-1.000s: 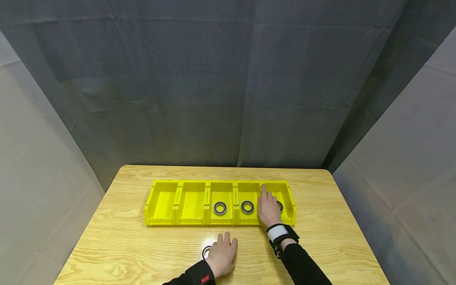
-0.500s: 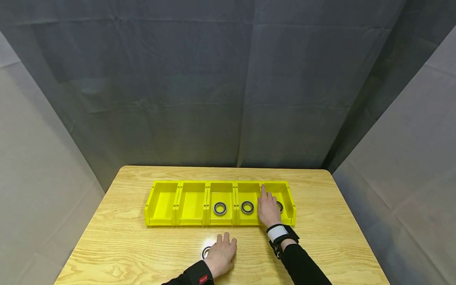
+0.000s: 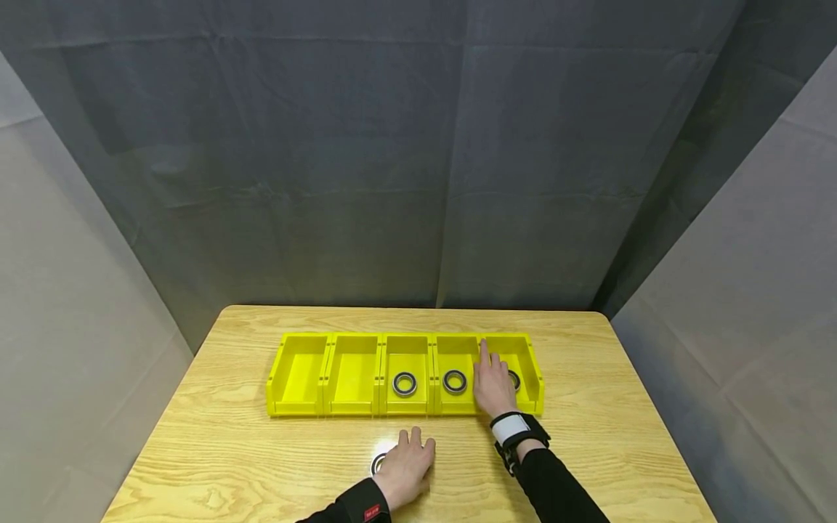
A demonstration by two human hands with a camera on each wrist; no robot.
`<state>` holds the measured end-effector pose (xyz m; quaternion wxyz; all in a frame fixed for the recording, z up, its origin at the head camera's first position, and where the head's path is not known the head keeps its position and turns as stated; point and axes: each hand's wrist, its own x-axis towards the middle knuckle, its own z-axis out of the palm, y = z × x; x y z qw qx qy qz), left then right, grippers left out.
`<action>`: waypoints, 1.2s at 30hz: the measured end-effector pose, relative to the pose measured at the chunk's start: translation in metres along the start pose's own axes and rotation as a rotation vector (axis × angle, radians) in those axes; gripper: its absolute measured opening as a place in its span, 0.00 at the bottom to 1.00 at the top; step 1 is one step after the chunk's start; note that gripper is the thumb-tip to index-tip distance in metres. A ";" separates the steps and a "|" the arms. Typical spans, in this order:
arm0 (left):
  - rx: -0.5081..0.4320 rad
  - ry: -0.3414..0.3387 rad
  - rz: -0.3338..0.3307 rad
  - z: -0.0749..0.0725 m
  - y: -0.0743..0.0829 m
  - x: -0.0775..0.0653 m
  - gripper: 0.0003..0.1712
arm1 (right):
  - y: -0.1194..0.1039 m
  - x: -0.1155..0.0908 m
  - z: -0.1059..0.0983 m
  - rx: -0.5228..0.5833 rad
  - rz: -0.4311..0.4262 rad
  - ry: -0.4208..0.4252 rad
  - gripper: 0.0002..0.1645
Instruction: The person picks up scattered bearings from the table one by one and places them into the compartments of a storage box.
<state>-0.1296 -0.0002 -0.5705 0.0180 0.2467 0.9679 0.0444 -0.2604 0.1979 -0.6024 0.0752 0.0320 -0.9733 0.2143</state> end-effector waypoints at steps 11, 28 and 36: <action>-0.057 -0.031 0.001 0.000 -0.005 0.001 0.20 | -0.003 0.001 -0.005 0.003 0.006 -0.021 0.33; -0.192 -0.075 -0.018 -0.010 -0.023 0.005 0.17 | -0.001 0.002 -0.003 0.002 0.015 -0.060 0.34; -0.245 -0.048 -0.022 -0.020 -0.036 0.004 0.22 | 0.000 0.001 -0.004 0.009 0.012 -0.077 0.34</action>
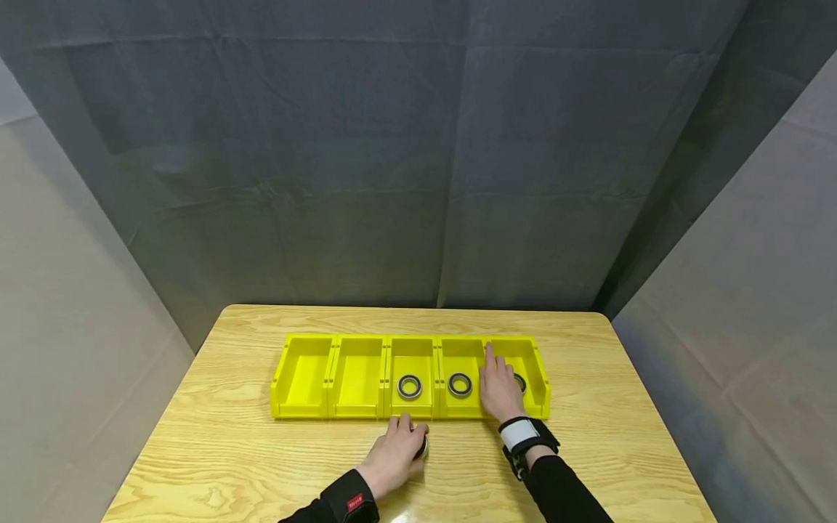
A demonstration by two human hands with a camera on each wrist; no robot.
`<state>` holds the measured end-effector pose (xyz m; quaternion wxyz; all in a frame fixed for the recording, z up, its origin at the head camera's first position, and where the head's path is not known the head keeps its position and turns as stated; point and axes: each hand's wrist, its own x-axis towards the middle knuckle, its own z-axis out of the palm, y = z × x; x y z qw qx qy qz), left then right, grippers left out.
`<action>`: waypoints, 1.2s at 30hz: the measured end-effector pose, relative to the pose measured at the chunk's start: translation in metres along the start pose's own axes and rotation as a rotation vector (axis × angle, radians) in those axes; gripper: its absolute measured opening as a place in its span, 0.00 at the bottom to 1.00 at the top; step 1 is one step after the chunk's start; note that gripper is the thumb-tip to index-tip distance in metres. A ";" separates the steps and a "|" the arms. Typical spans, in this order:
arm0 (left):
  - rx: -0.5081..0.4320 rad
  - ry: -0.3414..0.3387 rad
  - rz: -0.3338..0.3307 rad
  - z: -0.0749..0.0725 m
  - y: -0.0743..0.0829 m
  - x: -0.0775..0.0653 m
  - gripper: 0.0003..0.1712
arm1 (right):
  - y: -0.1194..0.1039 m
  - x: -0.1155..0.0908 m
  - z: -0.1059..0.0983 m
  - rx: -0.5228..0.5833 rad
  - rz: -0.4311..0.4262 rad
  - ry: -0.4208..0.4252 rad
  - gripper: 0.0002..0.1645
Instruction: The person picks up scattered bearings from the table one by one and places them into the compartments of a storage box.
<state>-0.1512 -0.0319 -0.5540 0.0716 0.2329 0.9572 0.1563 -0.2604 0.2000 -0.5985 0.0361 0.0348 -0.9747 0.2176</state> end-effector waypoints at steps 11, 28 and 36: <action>-0.084 0.096 -0.050 -0.027 -0.021 0.005 0.22 | -0.002 -0.001 -0.005 -0.007 -0.005 -0.005 0.34; -0.161 0.169 -0.102 -0.047 -0.044 0.008 0.25 | -0.003 -0.001 -0.007 -0.007 0.008 -0.025 0.34; -0.189 0.234 -0.164 -0.057 -0.059 0.009 0.24 | -0.003 -0.002 -0.006 -0.005 0.013 -0.019 0.34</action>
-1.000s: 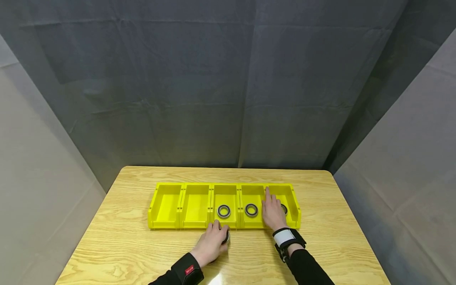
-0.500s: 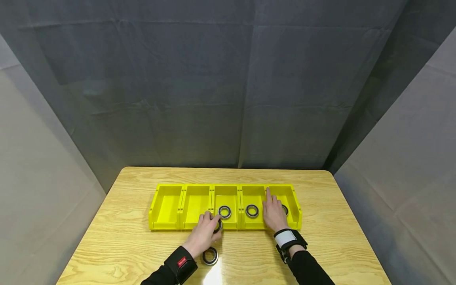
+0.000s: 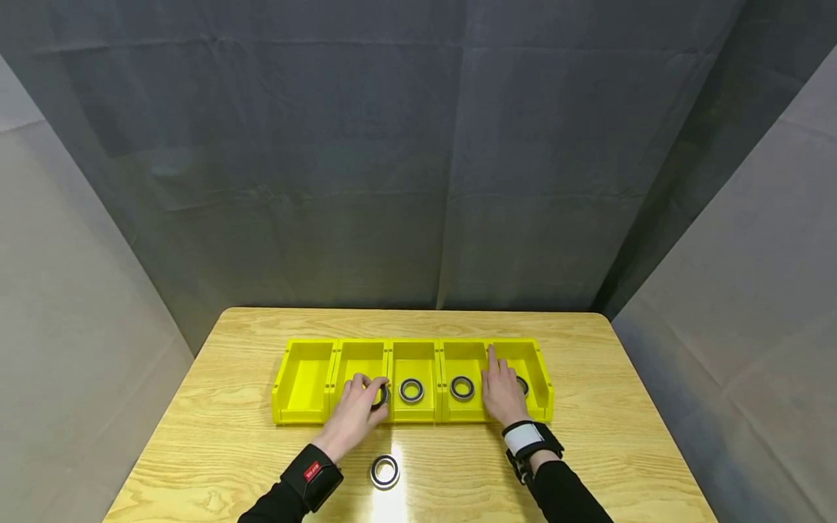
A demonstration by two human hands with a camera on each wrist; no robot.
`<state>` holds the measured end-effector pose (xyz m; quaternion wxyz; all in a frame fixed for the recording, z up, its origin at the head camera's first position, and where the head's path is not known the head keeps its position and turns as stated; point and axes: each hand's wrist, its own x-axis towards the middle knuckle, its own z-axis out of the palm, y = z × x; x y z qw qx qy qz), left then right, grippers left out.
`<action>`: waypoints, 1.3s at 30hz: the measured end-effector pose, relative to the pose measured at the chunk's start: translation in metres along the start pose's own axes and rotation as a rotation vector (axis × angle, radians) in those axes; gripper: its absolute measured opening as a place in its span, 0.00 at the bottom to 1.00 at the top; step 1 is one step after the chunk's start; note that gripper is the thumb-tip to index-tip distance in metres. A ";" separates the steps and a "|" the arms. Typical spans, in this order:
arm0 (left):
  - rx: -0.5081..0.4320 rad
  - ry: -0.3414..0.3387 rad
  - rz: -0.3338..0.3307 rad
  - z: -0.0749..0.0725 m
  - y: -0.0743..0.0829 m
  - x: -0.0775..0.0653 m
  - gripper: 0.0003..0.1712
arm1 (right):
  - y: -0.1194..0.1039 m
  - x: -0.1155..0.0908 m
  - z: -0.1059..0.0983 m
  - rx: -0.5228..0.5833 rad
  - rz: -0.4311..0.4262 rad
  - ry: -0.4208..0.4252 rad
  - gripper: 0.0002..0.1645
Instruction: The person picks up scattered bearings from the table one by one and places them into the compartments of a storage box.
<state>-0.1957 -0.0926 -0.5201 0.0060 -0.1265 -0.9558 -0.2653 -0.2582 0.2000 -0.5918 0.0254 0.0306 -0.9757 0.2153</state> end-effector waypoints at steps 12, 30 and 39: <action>0.009 0.026 -0.071 -0.006 -0.012 0.011 0.25 | -0.001 -0.001 0.001 0.005 -0.010 0.026 0.34; 0.019 0.005 -0.137 0.002 -0.031 0.022 0.26 | 0.000 -0.001 0.002 0.012 -0.019 0.041 0.34; 0.053 0.010 -0.144 -0.001 -0.035 0.025 0.25 | -0.001 0.000 0.000 0.018 -0.012 0.028 0.34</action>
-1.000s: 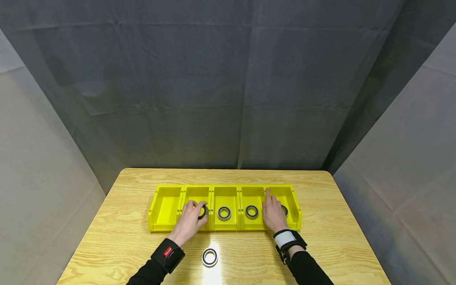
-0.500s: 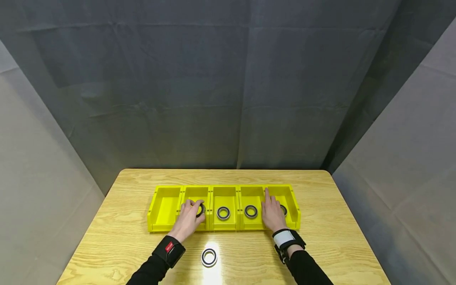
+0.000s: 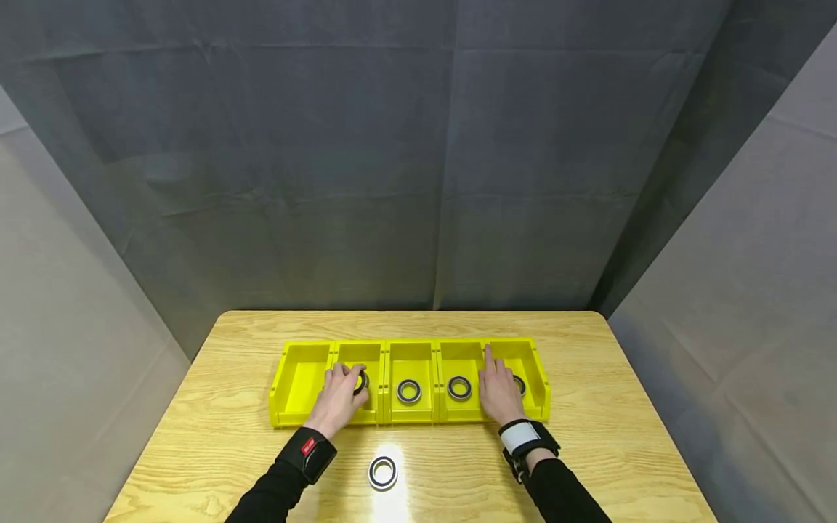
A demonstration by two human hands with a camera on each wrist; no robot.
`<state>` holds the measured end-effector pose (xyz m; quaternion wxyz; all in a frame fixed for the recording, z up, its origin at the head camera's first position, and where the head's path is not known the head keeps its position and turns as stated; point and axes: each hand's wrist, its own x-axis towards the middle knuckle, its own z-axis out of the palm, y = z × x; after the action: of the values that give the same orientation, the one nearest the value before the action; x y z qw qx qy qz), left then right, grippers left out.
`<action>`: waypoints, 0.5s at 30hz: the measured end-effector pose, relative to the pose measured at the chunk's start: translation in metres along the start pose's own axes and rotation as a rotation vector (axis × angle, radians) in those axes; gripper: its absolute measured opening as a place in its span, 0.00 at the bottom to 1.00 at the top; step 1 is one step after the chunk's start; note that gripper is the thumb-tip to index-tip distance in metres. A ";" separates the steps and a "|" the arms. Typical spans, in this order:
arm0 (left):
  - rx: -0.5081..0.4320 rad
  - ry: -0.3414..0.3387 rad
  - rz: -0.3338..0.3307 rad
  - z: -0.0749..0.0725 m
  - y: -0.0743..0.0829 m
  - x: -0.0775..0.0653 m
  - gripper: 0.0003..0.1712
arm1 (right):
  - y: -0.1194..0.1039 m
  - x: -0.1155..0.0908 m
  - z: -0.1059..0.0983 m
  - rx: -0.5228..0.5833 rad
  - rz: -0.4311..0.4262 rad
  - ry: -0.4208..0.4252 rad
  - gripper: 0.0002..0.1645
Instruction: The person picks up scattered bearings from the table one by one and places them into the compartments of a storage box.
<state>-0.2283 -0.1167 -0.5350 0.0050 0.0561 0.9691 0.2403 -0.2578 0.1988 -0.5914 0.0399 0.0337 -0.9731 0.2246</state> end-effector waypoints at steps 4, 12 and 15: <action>0.010 0.008 -0.002 -0.003 -0.001 0.001 0.25 | -0.001 0.000 -0.001 -0.004 -0.001 -0.006 0.34; 0.009 0.012 0.003 -0.011 -0.002 0.003 0.26 | 0.000 0.000 0.000 -0.004 -0.004 -0.006 0.34; 0.005 0.009 0.007 -0.013 -0.002 0.004 0.26 | 0.000 0.000 0.000 -0.010 -0.004 -0.006 0.34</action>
<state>-0.2329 -0.1237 -0.5244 -0.0002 0.0583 0.9694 0.2383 -0.2579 0.1989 -0.5918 0.0376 0.0363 -0.9742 0.2194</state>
